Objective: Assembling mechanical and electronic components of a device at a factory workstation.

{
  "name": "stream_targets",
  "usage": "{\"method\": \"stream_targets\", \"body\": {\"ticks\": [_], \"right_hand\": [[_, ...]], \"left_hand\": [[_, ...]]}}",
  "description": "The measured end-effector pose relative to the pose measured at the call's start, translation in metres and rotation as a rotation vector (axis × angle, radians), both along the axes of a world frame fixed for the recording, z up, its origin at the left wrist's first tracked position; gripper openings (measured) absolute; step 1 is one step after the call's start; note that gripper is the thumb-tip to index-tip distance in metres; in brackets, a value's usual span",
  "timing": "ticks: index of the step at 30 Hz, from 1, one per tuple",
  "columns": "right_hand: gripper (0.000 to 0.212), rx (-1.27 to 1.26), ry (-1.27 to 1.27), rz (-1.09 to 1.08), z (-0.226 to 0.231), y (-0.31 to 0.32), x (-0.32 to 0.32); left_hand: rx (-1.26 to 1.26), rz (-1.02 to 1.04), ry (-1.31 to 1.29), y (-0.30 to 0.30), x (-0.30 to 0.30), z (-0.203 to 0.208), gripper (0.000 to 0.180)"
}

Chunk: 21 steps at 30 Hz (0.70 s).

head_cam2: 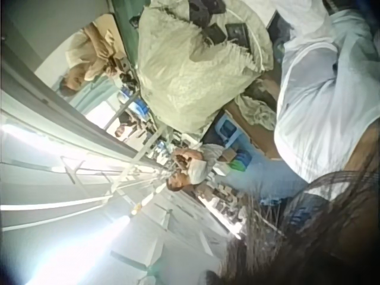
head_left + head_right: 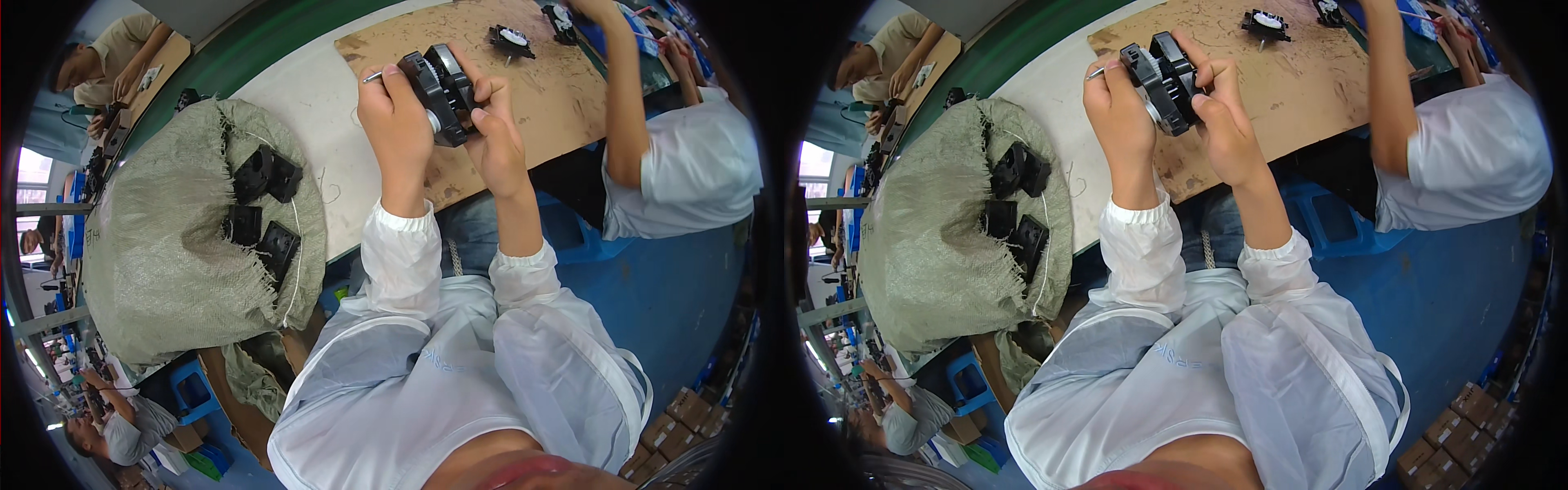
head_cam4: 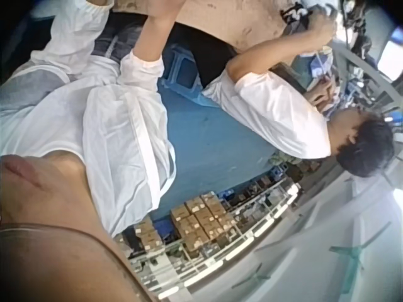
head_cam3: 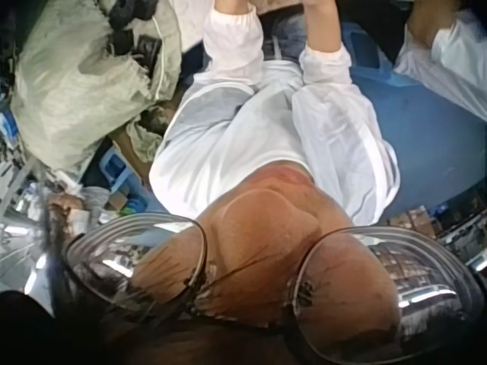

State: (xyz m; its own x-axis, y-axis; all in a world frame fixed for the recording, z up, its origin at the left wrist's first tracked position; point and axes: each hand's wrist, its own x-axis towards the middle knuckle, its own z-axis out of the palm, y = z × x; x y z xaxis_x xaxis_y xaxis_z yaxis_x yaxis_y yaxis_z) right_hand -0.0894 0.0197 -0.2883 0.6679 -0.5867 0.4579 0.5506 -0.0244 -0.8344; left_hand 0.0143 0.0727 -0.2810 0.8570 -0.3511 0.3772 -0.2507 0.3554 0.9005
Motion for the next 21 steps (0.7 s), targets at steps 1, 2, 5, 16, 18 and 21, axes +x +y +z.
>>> {"method": "stream_targets", "body": {"ticks": [1, 2, 5, 16, 18, 21], "right_hand": [[0.017, 0.001, 0.002, 0.002, 0.0, 0.0, 0.0], [0.017, -0.033, 0.023, -0.01, 0.0, -0.001, -0.001], [0.015, -0.091, 0.038, -0.025, -0.003, -0.004, -0.002], [0.015, -0.12, 0.05, 0.0, 0.0, 0.005, -0.005], [0.019, -0.197, 0.044, -0.001, 0.0, 0.003, -0.007], [0.034, -0.25, -0.01, -0.013, 0.001, 0.002, -0.003]], "left_hand": [[0.007, 0.016, -0.018, -0.001, 0.001, 0.0, 0.026], [0.014, 0.032, -0.036, 0.0, 0.001, -0.001, 0.026], [0.032, -0.007, 0.015, 0.001, 0.002, -0.002, 0.027], [-0.041, -0.078, 0.104, 0.002, 0.001, -0.004, 0.026], [-0.042, -0.112, 0.117, 0.002, 0.0, -0.003, 0.025], [-0.088, -0.191, 0.187, 0.004, -0.006, 0.003, 0.023]]}}
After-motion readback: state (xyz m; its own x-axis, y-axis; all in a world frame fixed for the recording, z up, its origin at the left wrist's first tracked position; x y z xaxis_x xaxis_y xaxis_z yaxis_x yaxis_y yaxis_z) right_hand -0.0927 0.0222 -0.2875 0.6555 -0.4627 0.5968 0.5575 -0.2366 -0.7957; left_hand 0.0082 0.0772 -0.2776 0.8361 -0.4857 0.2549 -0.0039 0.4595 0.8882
